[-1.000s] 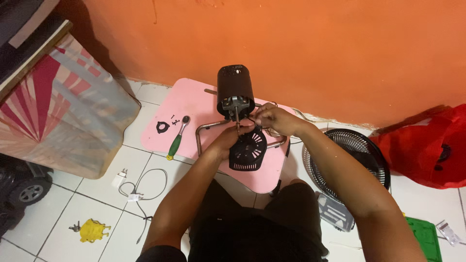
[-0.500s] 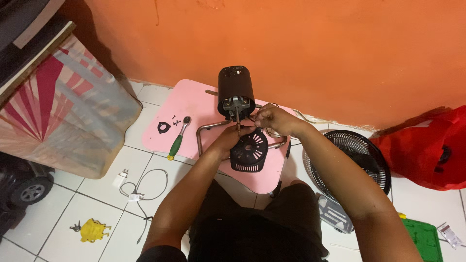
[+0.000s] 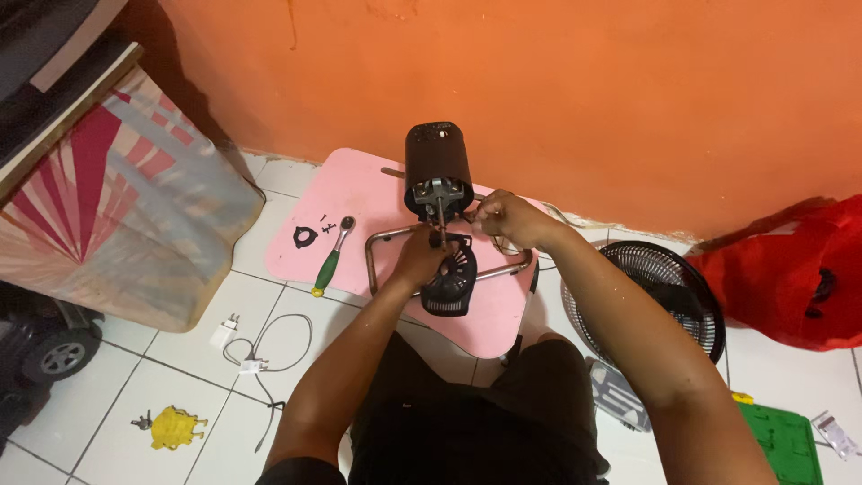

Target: The person assembles a fan motor by attaching the motor housing and fan blade to the rotor shaft. They use a screwdriver and wrench to tighten screws and secure the components onto a metal stand.

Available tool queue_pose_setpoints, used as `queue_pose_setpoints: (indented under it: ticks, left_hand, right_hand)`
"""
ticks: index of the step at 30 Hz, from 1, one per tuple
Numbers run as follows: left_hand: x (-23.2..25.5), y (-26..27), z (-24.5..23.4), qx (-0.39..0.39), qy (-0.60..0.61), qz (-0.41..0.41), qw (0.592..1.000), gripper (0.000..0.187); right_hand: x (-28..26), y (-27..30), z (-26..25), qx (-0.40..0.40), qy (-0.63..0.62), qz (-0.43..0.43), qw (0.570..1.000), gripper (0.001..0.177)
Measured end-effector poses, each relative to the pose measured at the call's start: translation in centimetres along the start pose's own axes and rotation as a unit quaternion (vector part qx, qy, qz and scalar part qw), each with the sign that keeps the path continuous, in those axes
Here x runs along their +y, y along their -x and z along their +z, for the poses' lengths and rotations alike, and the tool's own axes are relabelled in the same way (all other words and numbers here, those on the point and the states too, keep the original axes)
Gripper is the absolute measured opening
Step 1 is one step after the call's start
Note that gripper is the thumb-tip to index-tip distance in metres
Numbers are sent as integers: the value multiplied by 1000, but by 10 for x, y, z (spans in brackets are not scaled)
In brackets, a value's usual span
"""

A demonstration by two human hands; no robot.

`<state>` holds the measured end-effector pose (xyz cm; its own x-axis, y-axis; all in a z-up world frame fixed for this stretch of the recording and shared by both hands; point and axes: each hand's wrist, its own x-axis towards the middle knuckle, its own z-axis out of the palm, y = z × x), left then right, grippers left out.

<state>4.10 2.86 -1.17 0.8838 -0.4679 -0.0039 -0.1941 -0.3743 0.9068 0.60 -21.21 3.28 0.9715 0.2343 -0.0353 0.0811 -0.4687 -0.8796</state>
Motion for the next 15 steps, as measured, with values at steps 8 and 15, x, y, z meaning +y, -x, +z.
queue_pose_setpoints:
  ticks: [8,15]
  left_hand:
    - [-82,-20,29,55,164,-208,963,34]
    - [-99,-14,32,120,-12,-122,985,44]
  right_hand:
    - [4,3,5,25,-50,27,998,7]
    - [33,-8,23,68,23,-76,994,9]
